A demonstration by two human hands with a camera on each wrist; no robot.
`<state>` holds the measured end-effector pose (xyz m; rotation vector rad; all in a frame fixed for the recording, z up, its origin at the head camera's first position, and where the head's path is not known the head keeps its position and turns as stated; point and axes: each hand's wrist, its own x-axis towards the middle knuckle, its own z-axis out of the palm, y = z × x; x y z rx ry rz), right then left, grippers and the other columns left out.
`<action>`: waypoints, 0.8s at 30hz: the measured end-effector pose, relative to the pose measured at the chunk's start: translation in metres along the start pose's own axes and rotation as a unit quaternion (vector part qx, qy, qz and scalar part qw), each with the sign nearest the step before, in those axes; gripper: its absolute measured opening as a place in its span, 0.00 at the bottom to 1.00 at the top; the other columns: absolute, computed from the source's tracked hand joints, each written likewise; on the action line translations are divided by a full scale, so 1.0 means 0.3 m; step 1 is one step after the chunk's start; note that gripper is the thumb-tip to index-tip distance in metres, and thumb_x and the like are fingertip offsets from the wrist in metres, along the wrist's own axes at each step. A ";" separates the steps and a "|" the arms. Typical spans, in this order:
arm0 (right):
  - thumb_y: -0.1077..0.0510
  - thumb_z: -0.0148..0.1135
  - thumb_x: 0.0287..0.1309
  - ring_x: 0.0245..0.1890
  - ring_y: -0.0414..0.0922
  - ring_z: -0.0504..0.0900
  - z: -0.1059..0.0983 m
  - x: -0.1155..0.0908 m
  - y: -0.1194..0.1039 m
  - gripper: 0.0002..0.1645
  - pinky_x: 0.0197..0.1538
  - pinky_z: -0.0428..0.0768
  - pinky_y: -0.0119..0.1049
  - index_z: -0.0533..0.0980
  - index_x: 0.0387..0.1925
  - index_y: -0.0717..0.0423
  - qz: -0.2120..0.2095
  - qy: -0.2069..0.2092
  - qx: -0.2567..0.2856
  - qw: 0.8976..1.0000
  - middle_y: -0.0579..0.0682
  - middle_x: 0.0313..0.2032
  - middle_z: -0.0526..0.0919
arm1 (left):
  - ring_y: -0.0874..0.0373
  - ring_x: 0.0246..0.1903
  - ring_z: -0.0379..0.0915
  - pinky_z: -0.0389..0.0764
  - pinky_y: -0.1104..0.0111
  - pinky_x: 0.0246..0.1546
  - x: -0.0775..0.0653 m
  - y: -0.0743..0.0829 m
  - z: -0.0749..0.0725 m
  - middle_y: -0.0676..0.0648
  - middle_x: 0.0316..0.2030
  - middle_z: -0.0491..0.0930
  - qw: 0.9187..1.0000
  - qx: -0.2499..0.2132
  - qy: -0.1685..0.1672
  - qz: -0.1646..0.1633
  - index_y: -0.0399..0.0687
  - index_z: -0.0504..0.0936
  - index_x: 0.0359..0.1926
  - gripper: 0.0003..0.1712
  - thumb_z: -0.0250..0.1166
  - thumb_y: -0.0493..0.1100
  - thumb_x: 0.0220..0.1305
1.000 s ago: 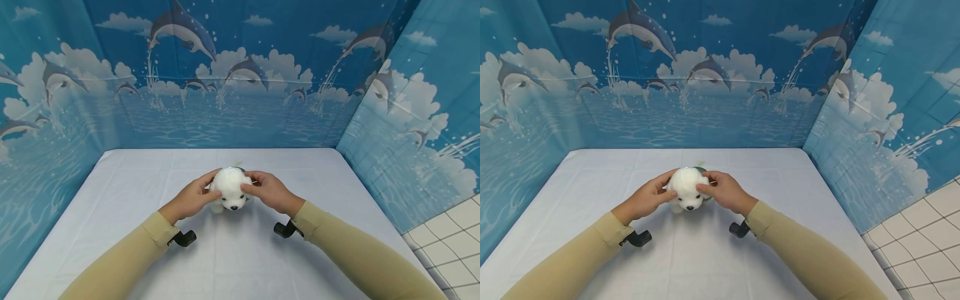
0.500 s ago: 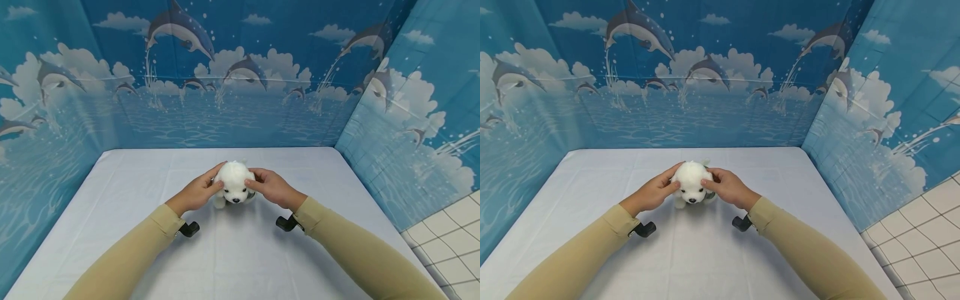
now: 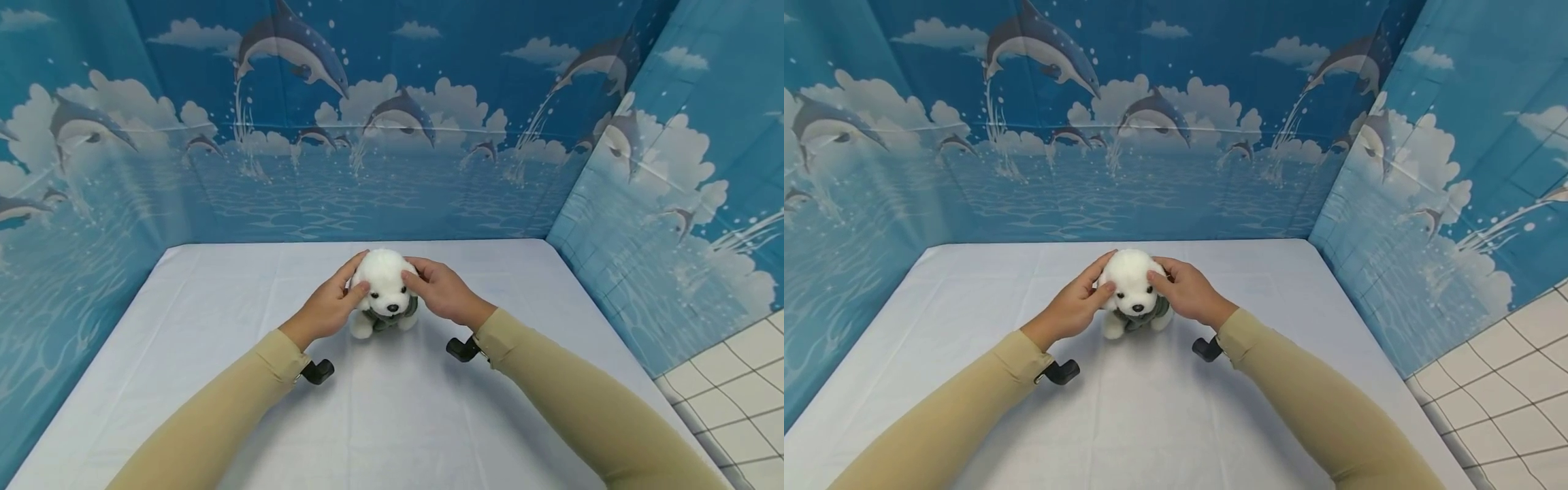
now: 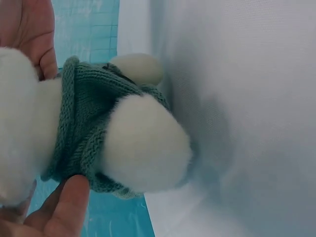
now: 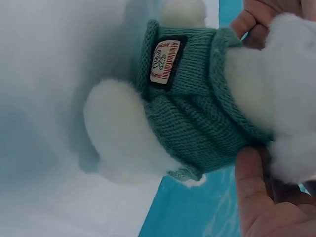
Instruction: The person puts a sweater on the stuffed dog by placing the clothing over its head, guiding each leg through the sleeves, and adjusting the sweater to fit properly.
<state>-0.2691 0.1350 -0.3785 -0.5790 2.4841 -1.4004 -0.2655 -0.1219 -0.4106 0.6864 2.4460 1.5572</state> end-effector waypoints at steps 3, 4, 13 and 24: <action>0.44 0.48 0.84 0.75 0.56 0.72 -0.005 0.029 0.000 0.34 0.73 0.76 0.50 0.61 0.81 0.51 -0.009 0.004 -0.012 1.000 0.56 0.77 0.68 | 0.44 0.74 0.68 0.82 0.49 0.63 0.005 0.011 0.001 0.51 0.84 0.48 1.000 0.018 0.019 -0.003 0.74 0.43 0.85 0.39 0.49 0.62 0.83; 0.43 0.47 0.84 0.74 0.56 0.73 -0.007 0.037 -0.001 0.34 0.72 0.77 0.49 0.61 0.81 0.50 -0.011 0.004 -0.016 1.000 0.55 0.77 0.69 | 0.44 0.73 0.69 0.82 0.49 0.62 0.006 0.014 0.000 0.50 0.84 0.49 0.999 0.022 0.024 -0.004 0.74 0.43 0.85 0.39 0.49 0.62 0.83; 0.39 0.49 0.82 0.66 0.54 0.80 -0.007 0.050 0.005 0.34 0.59 0.85 0.45 0.66 0.79 0.47 0.030 -0.003 -0.032 0.999 0.55 0.73 0.75 | 0.46 0.63 0.79 0.85 0.53 0.58 0.003 -0.009 -0.004 0.50 0.83 0.53 0.999 0.037 0.017 -0.030 0.78 0.43 0.84 0.40 0.51 0.64 0.81; 0.37 0.47 0.82 0.66 0.53 0.80 -0.005 0.057 0.002 0.34 0.59 0.84 0.49 0.66 0.79 0.44 0.025 0.007 -0.053 0.998 0.53 0.72 0.76 | 0.44 0.68 0.76 0.85 0.53 0.59 0.025 -0.014 -0.017 0.51 0.84 0.49 0.999 0.037 0.019 -0.026 0.76 0.44 0.85 0.40 0.50 0.64 0.81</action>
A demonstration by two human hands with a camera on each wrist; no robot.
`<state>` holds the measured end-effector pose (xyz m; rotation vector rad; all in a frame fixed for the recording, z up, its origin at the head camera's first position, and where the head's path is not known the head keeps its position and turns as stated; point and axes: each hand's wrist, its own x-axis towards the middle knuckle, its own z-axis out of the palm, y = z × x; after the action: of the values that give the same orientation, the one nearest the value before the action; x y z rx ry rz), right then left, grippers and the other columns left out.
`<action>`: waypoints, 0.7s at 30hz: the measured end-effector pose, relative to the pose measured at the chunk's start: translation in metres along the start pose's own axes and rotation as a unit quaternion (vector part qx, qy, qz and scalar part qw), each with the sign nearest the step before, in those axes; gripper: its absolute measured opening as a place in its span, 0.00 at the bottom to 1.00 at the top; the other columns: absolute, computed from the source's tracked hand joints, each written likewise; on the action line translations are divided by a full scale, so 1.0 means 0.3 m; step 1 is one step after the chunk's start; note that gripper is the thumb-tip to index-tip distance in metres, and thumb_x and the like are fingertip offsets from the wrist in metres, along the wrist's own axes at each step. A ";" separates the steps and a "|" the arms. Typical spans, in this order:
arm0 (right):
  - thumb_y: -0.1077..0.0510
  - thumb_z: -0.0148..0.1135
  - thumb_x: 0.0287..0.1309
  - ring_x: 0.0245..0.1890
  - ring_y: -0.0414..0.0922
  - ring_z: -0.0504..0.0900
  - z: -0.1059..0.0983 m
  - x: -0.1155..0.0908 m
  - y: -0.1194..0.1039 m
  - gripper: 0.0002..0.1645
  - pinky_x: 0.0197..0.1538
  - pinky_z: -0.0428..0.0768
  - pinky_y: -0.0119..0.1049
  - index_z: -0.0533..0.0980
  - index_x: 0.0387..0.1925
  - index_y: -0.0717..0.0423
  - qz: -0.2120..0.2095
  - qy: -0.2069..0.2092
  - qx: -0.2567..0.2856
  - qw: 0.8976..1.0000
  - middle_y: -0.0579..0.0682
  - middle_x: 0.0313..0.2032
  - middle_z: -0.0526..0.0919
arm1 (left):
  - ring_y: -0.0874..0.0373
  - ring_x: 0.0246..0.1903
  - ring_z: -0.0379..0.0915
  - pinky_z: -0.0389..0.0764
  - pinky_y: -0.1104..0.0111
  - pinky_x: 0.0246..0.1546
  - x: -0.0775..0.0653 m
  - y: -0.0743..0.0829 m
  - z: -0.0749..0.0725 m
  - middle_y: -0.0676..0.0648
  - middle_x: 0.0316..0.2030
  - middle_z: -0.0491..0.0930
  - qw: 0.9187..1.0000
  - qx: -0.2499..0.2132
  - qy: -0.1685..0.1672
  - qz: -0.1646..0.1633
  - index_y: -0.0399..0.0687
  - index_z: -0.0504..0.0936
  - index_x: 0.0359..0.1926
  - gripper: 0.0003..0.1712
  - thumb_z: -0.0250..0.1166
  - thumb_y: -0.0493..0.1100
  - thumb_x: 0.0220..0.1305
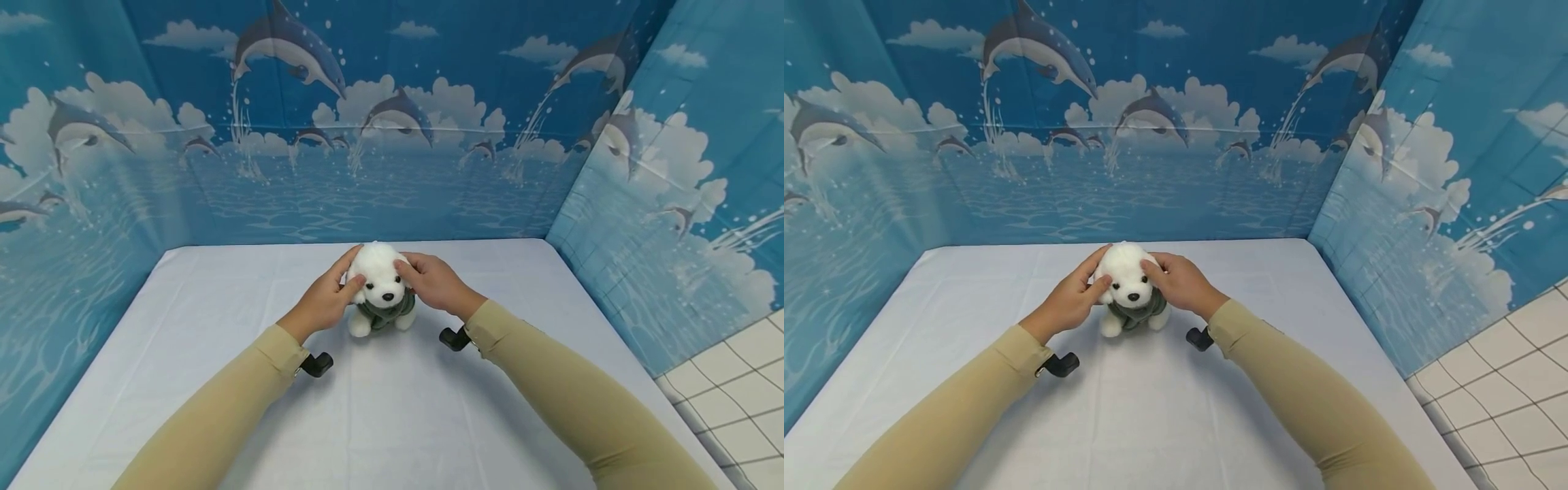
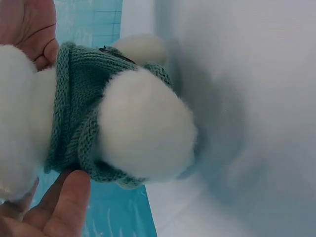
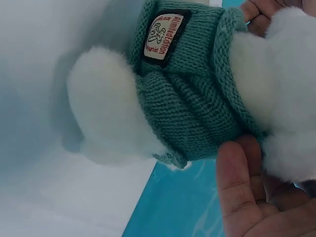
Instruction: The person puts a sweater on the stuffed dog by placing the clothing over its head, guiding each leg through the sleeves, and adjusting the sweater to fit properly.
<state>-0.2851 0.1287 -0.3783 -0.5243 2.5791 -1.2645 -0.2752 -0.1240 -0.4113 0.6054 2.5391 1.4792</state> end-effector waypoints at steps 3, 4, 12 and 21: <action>0.37 0.46 0.82 0.67 0.54 0.79 -0.001 -0.004 0.007 0.35 0.61 0.83 0.50 0.64 0.80 0.46 0.002 -0.010 -0.007 1.000 0.54 0.73 0.74 | 0.42 0.70 0.73 0.84 0.54 0.61 -0.002 -0.010 -0.003 0.52 0.85 0.47 1.000 -0.010 -0.013 -0.004 0.79 0.43 0.84 0.40 0.51 0.64 0.81; 0.38 0.46 0.82 0.68 0.54 0.79 -0.002 -0.006 0.010 0.35 0.62 0.83 0.50 0.64 0.80 0.46 0.005 -0.014 -0.006 1.000 0.54 0.74 0.74 | 0.42 0.71 0.73 0.84 0.54 0.62 -0.004 -0.015 -0.005 0.53 0.85 0.47 1.000 -0.012 -0.018 -0.005 0.80 0.43 0.84 0.40 0.51 0.64 0.81; 0.40 0.48 0.82 0.72 0.56 0.75 -0.016 -0.023 0.026 0.33 0.64 0.83 0.52 0.64 0.80 0.45 -0.006 -0.029 0.007 1.000 0.54 0.76 0.70 | 0.42 0.66 0.78 0.79 0.47 0.66 -0.020 -0.020 -0.027 0.51 0.83 0.52 0.999 -0.004 -0.033 0.007 0.76 0.45 0.85 0.42 0.54 0.66 0.79; 0.39 0.49 0.82 0.73 0.55 0.74 -0.025 -0.047 0.024 0.35 0.63 0.83 0.48 0.63 0.80 0.50 0.004 -0.029 0.015 0.999 0.55 0.78 0.68 | 0.42 0.71 0.73 0.77 0.46 0.68 -0.040 0.008 -0.046 0.46 0.80 0.60 0.998 -0.017 -0.053 -0.008 0.78 0.47 0.84 0.43 0.57 0.65 0.77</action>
<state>-0.2765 0.1439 -0.3789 -0.5366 2.5093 -1.2646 -0.2681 -0.1390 -0.4033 0.6377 2.4289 1.4418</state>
